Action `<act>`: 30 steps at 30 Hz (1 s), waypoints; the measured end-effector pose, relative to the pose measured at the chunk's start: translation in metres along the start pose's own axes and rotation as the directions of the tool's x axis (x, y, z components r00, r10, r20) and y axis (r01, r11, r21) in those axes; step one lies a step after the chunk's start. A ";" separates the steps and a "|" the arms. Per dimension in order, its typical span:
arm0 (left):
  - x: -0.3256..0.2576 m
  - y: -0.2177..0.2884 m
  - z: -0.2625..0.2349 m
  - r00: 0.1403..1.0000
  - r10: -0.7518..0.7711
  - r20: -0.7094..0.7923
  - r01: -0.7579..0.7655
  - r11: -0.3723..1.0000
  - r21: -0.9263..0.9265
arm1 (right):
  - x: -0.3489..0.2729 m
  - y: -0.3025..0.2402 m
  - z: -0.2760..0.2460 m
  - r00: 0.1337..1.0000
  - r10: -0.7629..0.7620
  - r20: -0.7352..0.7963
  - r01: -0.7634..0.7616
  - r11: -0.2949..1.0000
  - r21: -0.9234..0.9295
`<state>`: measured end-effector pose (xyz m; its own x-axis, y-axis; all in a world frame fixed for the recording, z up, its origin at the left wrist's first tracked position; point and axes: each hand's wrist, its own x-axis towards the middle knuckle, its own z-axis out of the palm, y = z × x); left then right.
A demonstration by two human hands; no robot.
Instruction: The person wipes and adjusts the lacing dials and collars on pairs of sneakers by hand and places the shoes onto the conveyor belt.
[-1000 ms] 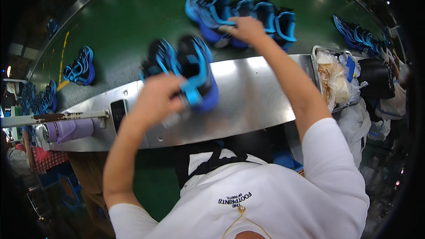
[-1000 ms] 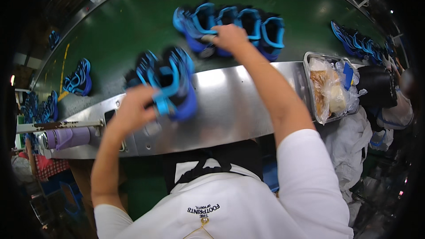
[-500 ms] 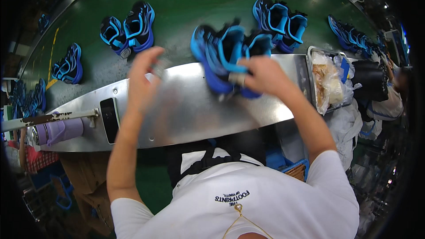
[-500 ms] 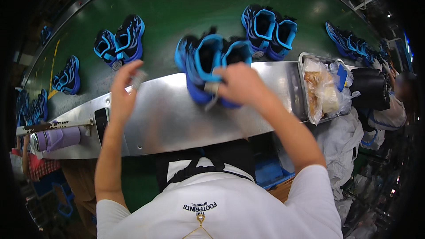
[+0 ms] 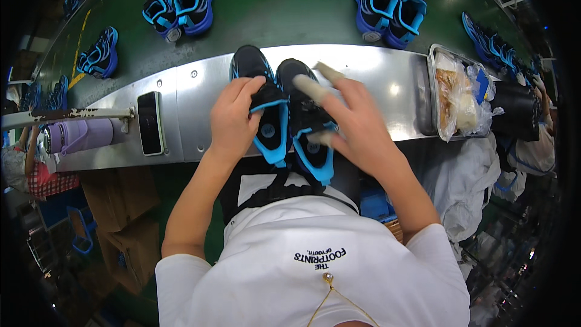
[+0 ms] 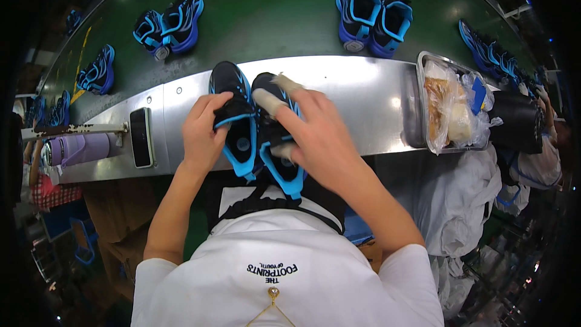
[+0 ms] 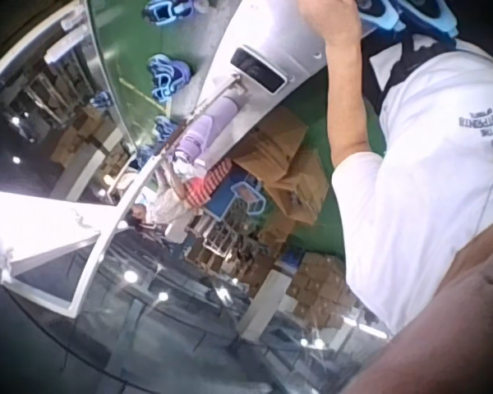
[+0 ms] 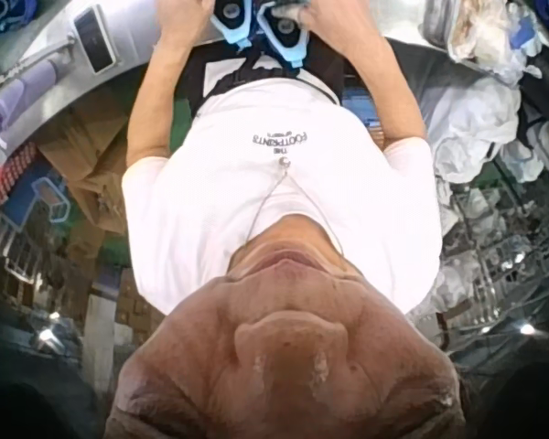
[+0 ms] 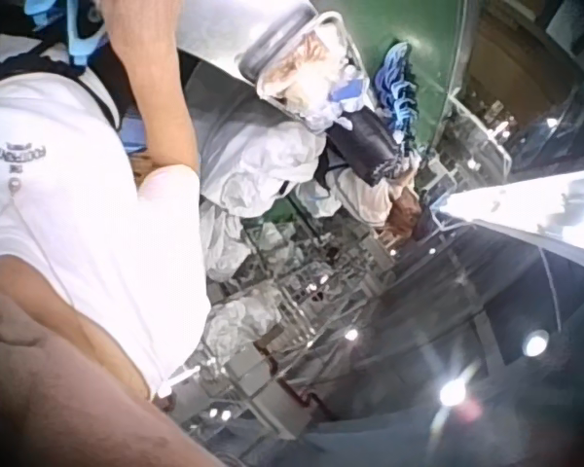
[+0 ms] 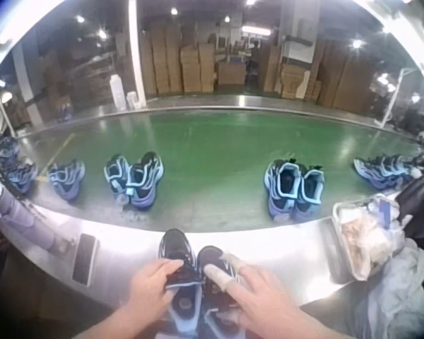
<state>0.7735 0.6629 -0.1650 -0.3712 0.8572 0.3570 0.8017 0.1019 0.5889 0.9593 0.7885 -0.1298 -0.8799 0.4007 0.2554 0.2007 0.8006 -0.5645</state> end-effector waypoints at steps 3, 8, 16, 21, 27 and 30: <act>-0.002 0.006 -0.001 1.000 -0.010 0.010 0.010 0.999 -0.036 | 0.002 0.022 0.020 0.999 -0.018 0.037 0.014 0.994 0.108; -0.001 0.023 -0.010 0.985 -0.115 0.127 0.121 0.992 -0.044 | 0.004 0.021 0.018 0.992 0.109 0.063 -0.118 0.979 0.163; 0.010 0.001 -0.006 0.998 0.036 0.059 -0.039 0.998 0.051 | 0.044 0.040 0.012 0.955 0.120 -0.270 -0.138 0.989 -0.049; -0.017 0.008 0.002 0.985 0.139 0.102 -0.159 0.962 0.222 | 0.011 0.021 0.017 0.999 0.028 -0.035 -0.032 0.992 -0.118; -0.017 0.021 -0.012 0.978 0.056 0.200 -0.103 0.966 0.237 | -0.016 -0.017 0.023 0.999 0.019 0.050 -0.011 0.989 -0.148; -0.019 0.010 -0.008 0.957 0.026 0.288 -0.105 0.960 0.260 | -0.028 -0.021 0.034 0.994 -0.068 0.082 0.086 0.969 -0.230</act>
<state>0.7846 0.6434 -0.1600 -0.1993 0.9686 0.1485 0.9302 0.1394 0.3395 0.9654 0.7452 -0.1518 -0.9240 0.3069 0.2280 0.2180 0.9129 -0.3452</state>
